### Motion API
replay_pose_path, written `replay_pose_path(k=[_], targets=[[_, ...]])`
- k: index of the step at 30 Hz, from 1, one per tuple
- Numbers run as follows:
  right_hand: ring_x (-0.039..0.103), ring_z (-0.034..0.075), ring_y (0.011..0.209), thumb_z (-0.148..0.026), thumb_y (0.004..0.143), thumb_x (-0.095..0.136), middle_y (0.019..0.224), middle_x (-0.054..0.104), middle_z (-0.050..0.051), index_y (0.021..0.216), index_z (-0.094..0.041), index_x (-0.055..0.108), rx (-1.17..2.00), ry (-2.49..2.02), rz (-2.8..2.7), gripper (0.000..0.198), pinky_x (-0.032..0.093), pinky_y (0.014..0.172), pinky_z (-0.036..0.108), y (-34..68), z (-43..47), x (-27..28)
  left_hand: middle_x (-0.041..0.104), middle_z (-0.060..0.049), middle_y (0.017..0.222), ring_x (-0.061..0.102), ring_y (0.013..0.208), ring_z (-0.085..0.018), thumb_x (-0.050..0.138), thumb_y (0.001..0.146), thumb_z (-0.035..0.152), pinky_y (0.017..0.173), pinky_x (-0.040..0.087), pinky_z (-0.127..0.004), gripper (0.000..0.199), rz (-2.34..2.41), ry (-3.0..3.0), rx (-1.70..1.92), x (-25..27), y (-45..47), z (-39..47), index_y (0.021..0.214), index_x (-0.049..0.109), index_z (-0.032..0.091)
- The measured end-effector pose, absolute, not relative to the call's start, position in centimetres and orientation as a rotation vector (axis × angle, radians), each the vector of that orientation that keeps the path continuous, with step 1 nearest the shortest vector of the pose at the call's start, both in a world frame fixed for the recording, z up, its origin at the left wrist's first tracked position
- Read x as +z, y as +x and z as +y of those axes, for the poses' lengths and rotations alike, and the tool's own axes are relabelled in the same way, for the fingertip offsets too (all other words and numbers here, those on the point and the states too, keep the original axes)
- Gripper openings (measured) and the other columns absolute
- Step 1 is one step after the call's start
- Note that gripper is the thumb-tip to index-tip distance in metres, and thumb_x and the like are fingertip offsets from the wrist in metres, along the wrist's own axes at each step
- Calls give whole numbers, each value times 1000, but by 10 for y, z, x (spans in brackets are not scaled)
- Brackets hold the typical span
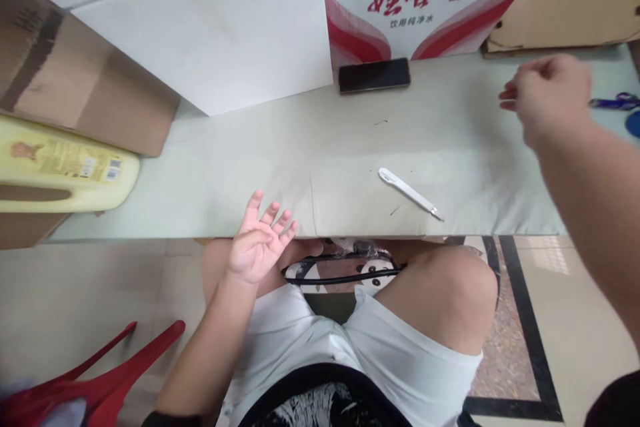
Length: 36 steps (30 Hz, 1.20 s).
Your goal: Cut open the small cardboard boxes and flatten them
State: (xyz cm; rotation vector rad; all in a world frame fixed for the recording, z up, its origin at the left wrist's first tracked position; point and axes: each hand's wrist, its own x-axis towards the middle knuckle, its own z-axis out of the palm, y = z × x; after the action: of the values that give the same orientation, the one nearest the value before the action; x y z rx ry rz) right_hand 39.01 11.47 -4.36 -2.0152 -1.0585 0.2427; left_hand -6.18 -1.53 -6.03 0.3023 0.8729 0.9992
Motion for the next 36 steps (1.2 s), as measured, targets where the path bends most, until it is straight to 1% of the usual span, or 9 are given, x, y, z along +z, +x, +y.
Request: replay_pose_path(k=[1, 3, 6, 9, 13, 20, 29, 32, 36], targets=[[56, 6, 54, -1, 90, 54, 64, 53, -5, 93, -13, 62, 390, -1989, -935, 15, 50, 62, 31, 360, 93, -40, 72, 7, 109, 70, 107, -15, 55, 63, -7, 110, 51, -45, 73, 868, 305, 1005, -60, -59, -16, 117, 65, 41], [57, 7, 59, -2, 85, 59, 68, 58, -3, 89, -16, 62, 605, -1892, -946, 15, 47, 65, 30, 298, 46, -35, 72, 7, 111, 69, 110, -16, 53, 61, -7, 116, 45, -47, 73, 850, 317, 1015, -57, -55, -17, 116, 65, 40], [61, 12, 64, -18, 82, 65, 71, 63, -1, 90, -19, 63, 1022, -1667, -1104, 8, 49, 65, 30, 212, -20, -35, 71, 6, 115, 64, 125, -20, 51, 58, -3, 122, 39, -50, 74, 800, 358, 1017, -52, -51, -21, 117, 64, 40], [59, 13, 60, -36, 84, 64, 72, 65, 0, 91, -20, 65, 1235, -1465, -1200, 17, 49, 58, 30, 145, -68, -43, 70, 3, 124, 53, 142, -26, 52, 59, 7, 124, 36, -53, 70, 721, 366, 1031, -44, -51, -29, 120, 62, 39], [61, 12, 68, -32, 86, 65, 80, 68, 2, 93, -20, 65, 1195, -1303, -1345, 13, 52, 65, 28, 91, -94, -45, 67, 0, 131, 46, 148, -31, 53, 62, 18, 125, 32, -57, 65, 625, 360, 1050, -36, -54, -42, 124, 60, 35], [59, 12, 65, -24, 82, 64, 75, 66, 1, 86, -20, 66, 1052, -1393, -1533, 6, 49, 63, 25, 68, -96, -44, 66, -3, 133, 47, 146, -32, 55, 65, 21, 128, 27, -56, 58, 563, 369, 1075, -42, -62, -60, 122, 61, 30], [60, 13, 60, -34, 86, 58, 71, 68, 2, 76, -20, 65, 1079, -1512, -1483, 19, 47, 60, 25, 72, -100, -44, 65, -3, 135, 48, 146, -30, 57, 66, 18, 130, 25, -52, 61, 539, 373, 1005, -47, -67, -64, 125, 60, 29], [58, 13, 58, -38, 89, 55, 69, 68, 2, 79, -20, 67, 1054, -1563, -1494, 23, 46, 58, 25, 80, -97, -52, 65, -2, 134, 49, 145, -29, 56, 66, 17, 130, 24, -52, 59, 551, 354, 1009, -51, -70, -62, 124, 61, 30], [60, 15, 61, -36, 90, 54, 76, 73, 5, 89, -19, 73, 798, -1774, -1605, 25, 45, 62, 28, 102, -78, -80, 67, -1, 132, 49, 145, -28, 55, 69, 19, 129, 26, -51, 53, 614, 340, 1064, -57, -80, -59, 120, 64, 30]])
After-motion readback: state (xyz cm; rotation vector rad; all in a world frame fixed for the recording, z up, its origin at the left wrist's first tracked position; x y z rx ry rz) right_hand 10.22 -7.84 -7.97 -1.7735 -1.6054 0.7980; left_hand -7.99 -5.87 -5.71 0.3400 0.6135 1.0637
